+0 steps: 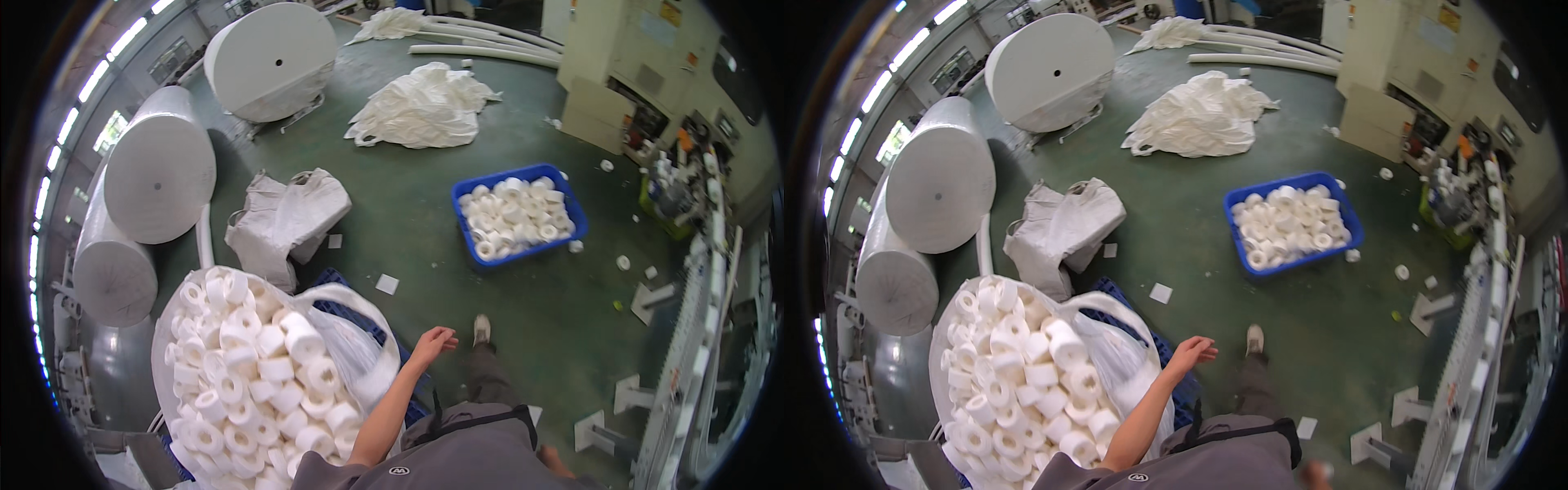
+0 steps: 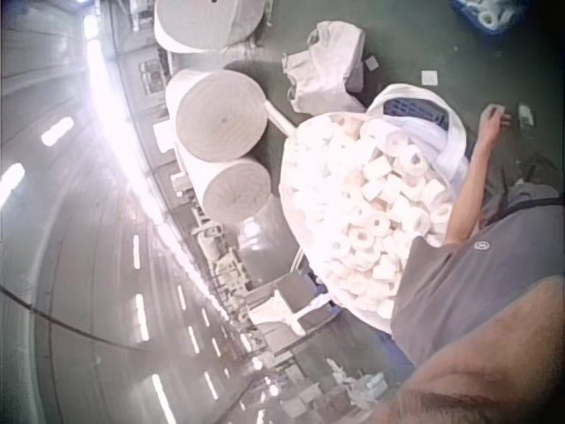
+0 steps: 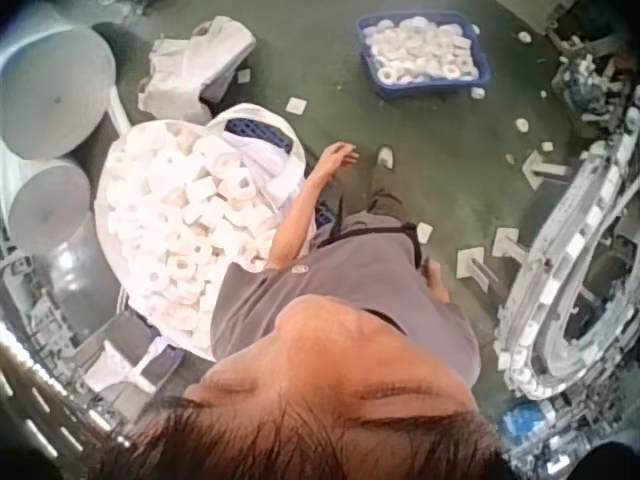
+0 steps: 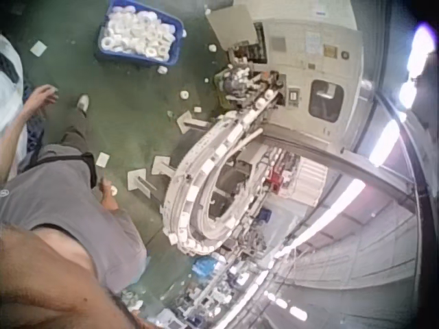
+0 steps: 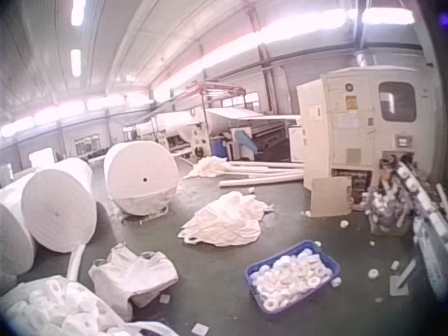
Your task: The person collects white toilet paper rolls from a conveyor belt and places them into a blue crate. They then move the crate, open a large white sack, and pour the rolls into it. Finally, they gather additional rolls from the floor and place them into another blue crate.
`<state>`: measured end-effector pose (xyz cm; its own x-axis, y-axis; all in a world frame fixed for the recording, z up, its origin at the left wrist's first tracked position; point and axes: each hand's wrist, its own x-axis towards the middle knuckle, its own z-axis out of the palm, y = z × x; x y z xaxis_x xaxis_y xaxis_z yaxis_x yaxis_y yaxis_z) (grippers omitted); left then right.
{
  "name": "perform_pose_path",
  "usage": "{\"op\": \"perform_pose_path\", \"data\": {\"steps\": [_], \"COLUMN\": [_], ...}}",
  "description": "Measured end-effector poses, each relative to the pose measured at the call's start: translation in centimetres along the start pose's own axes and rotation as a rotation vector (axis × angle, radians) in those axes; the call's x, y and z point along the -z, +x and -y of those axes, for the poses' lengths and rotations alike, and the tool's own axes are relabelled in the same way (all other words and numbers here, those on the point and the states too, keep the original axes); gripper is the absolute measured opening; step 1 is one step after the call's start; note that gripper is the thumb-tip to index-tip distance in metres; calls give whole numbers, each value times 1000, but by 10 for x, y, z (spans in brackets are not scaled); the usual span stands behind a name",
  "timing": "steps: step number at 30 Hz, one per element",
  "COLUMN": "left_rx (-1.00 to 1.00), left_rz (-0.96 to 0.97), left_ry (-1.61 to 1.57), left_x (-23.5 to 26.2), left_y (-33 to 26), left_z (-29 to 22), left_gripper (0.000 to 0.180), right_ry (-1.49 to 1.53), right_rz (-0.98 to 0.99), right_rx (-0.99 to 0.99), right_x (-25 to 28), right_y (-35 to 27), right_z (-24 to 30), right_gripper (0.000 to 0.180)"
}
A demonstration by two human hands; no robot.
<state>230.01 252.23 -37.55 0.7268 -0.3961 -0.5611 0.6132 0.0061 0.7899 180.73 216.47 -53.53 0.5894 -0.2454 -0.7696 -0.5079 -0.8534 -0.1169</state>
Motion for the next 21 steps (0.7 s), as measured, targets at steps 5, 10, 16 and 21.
{"op": "perform_pose_path", "data": {"steps": [5,10,16,21], "left_rx": [16,72,-158,49], "left_rz": [-450,-483,-919,-1197], "left_ry": [25,-258,-1042,-1060], "left_x": [108,153,367,529], "left_y": [146,203,267,317], "left_z": [-47,-152,-179,-159], "left_gripper": [37,38,51,41], "right_ry": [258,271,395,-13], "right_rz": [183,54,-281,-376], "right_rx": [-143,43,462,741], "right_x": [167,448,813,882], "right_y": [139,347,602,655], "right_z": [131,274,561,824], "right_gripper": [25,28,24,32]}}
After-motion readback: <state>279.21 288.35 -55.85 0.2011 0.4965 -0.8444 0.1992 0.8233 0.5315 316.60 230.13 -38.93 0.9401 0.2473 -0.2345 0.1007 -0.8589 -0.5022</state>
